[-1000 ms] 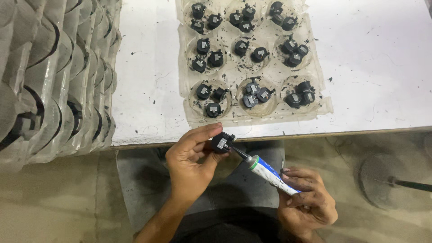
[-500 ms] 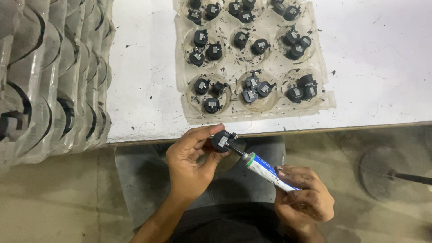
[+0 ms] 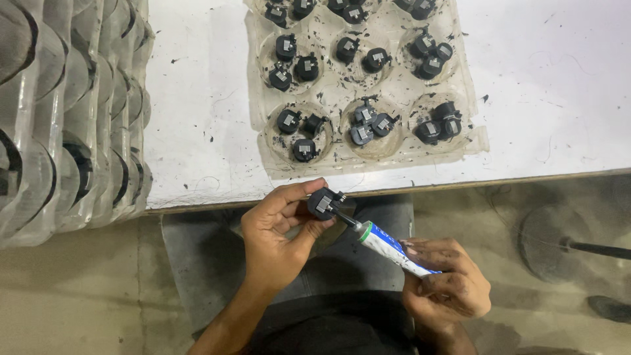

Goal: The person sits at a workbench and applies adhesive from a squeeze tube to small black electrical components arranged in a plastic tray, picking each component by hand, dispensing adhesive onto it, and placing it back in the tray. At one point the person retrieves a tube from a cardboard box on the floor before resuming application.

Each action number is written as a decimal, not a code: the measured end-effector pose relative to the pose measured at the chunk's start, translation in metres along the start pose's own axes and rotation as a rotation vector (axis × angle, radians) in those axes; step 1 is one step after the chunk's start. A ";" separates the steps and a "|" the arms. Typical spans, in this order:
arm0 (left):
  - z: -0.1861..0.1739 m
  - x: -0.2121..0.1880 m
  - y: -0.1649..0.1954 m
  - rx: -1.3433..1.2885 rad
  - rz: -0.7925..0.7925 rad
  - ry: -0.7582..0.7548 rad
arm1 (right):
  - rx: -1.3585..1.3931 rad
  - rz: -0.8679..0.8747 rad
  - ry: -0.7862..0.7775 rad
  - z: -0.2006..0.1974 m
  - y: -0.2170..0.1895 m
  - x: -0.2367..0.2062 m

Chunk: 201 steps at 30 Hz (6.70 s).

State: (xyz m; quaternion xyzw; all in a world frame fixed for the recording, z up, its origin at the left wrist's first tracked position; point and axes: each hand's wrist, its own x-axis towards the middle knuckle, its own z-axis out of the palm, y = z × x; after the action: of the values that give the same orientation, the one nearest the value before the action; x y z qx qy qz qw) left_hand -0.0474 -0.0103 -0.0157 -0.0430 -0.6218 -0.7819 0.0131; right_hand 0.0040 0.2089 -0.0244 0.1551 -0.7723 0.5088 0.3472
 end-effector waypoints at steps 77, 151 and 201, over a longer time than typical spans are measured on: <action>0.040 0.250 -0.039 1.616 0.177 -0.101 | 0.158 0.268 0.343 -0.025 0.054 -0.043; 0.015 0.032 0.005 0.049 0.058 -0.108 | -0.039 -0.005 0.094 -0.003 0.017 0.008; 0.002 -0.020 -0.019 -0.497 -0.193 -0.166 | 0.394 0.127 0.248 0.015 0.026 -0.027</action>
State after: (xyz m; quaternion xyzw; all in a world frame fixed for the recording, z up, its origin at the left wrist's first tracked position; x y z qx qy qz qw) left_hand -0.0290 -0.0049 -0.0351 -0.0491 -0.4111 -0.9019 -0.1233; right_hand 0.0021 0.2039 -0.0643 0.1074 -0.6176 0.6857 0.3699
